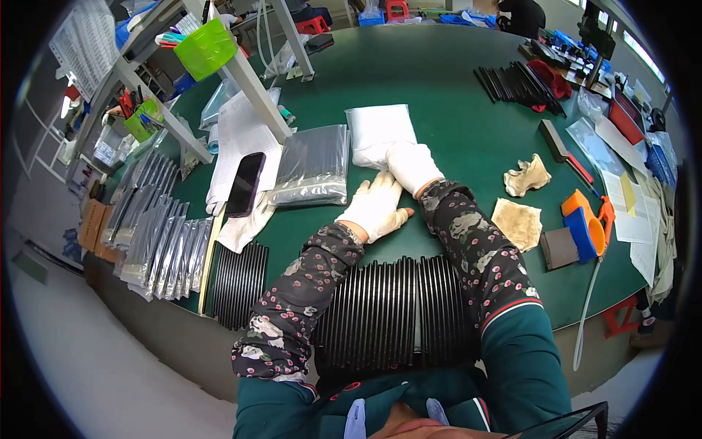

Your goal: Cleaning a row of black tubes using a cloth and an air duster, then bundling them and placing them into plastic bags.

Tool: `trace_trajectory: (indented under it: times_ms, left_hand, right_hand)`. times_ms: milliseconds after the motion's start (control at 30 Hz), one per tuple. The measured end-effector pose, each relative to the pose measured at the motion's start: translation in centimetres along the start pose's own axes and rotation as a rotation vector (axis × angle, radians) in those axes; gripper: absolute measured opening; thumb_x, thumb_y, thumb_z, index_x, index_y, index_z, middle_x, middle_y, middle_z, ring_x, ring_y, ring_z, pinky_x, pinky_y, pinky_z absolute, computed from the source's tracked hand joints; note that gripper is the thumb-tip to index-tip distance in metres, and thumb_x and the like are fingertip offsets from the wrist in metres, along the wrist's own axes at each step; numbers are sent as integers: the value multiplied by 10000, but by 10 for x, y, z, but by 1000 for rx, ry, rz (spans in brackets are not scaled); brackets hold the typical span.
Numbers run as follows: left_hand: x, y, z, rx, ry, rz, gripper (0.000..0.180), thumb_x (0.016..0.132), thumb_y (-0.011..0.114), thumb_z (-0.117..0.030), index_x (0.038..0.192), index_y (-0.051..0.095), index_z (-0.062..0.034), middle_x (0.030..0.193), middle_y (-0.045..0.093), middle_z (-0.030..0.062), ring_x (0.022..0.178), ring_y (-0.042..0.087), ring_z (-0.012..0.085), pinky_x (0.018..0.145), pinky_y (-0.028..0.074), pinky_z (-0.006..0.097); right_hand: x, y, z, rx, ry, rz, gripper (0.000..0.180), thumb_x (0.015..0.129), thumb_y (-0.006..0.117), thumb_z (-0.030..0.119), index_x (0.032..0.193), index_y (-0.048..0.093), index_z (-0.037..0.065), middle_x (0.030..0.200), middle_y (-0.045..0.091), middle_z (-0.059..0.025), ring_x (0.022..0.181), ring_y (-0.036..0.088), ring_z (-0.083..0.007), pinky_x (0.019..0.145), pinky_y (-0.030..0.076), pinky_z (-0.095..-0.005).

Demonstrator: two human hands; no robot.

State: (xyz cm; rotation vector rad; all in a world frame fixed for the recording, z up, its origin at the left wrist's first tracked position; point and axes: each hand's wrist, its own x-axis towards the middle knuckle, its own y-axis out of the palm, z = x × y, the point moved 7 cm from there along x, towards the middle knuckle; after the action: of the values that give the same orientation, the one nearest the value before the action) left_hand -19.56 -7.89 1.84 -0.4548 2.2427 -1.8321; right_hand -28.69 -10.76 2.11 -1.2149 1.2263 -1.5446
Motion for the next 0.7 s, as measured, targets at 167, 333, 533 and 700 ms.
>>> trace_trajectory:
  times_ms: [167, 333, 533, 700]
  left_hand:
    - [21, -2, 11, -72, -81, -3, 638, 867, 534, -390, 1360, 303, -57, 1390, 325, 233, 1320, 292, 361, 1042, 230, 601]
    - [56, -20, 54, -750, -77, -184, 671, 904, 486, -466, 1415, 258, -95, 1378, 374, 260, 1300, 315, 410, 1064, 266, 373]
    - [50, -18, 44, -347, -286, -97, 547, 905, 482, -475, 1239, 520, -44, 1245, 535, 219, 1204, 474, 330, 991, 364, 333]
    - [5, -36, -33, -1649, 72, 161, 742, 865, 500, -574, 1392, 334, -80, 1355, 450, 165, 1192, 481, 308, 950, 386, 461]
  right_hand:
    - [2, -44, -11, 339, 91, -284, 140, 787, 592, 170, 819, 638, 42, 952, 628, -152, 891, 616, -312, 734, 492, -371]
    - [-36, -113, -41, 870, 16, -632, 142, 790, 614, 148, 854, 623, 21, 918, 611, -146, 836, 605, -293, 748, 474, -357]
    - [-132, -179, -55, 1403, 103, -623, 219, 945, 517, 257, 990, 557, 46, 795, 620, -33, 662, 566, -85, 542, 430, -190]
    - [-171, -169, -78, 1355, 288, -535, 228, 926, 529, 202, 1049, 570, 15, 670, 562, -13, 551, 484, -62, 493, 388, -191]
